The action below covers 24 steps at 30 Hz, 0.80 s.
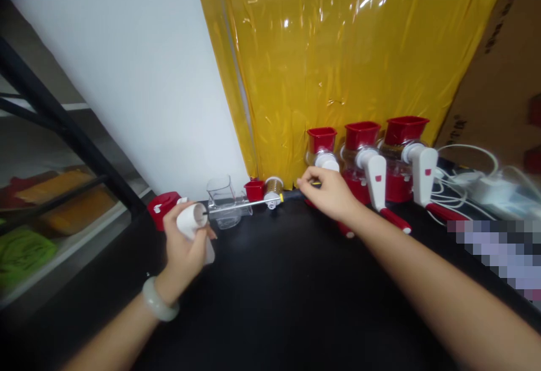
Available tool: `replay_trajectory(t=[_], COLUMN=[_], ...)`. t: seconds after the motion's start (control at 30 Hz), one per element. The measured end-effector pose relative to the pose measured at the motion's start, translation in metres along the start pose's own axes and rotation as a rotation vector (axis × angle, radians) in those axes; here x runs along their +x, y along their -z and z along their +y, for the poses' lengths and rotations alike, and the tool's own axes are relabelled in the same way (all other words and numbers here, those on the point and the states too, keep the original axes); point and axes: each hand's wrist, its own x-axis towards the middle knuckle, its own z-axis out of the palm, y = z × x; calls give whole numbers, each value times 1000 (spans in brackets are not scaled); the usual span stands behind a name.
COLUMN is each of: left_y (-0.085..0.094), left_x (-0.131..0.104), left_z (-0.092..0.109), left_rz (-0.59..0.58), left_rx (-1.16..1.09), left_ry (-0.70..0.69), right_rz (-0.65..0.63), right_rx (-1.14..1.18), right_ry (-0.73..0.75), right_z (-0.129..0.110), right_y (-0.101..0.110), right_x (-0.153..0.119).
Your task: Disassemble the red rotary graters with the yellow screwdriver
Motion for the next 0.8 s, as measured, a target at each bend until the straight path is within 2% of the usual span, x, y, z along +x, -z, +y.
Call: replay_trajectory(t=[0.07, 0.1, 0.13, 0.2, 0.23, 0.3, 0.37, 0.43, 0.5, 0.53, 0.57, 0.63, 0.7, 0.8], left_y=[4, 5, 7, 6, 5, 2, -2, -7, -11, -13, -14, -14, -9, 6], left_x=[-7, -9, -11, -12, -11, -8, -3, -1, -1, -3, -5, -11, -17, -23], left_z=[-11, -14, -15, -14, -11, -3, 5, 11, 14, 14, 13, 7, -2, -14], left_rz=[-22, -50, -62, -28, -23, -78, -218, -351, -400, -381, -337, -207, -108, -87], left_rx=[136, 181, 208, 213, 190, 73, -117, -289, -382, -398, -395, -315, -138, 140], left_ry=[-274, -357, -391, -315, -225, -4, 222, 419, 549, 571, 557, 413, 170, -232], right_rz=[-187, -287, -370, -425, -387, -229, -65, 43, 100, 115, 120, 81, -41, -341], right_rx=[184, 217, 204, 87, 11, -135, -259, -364, -430, -440, -428, -328, -161, 93], right_ry=[-313, -437, -516, -512, -439, -214, 64, 321, 472, 494, 480, 351, 83, -379], right_z=[6, 8, 10, 9, 8, 4, 0, 0, 1, 2, 3, 4, 5, 9], right_y=[-1, -1, -1, -1, -1, 0, 1, 3, 3, 2, 0, -2, -4, -2], right_x=[6, 8, 9, 8, 6, 2, -3, -8, -11, -12, -12, -9, -4, 3])
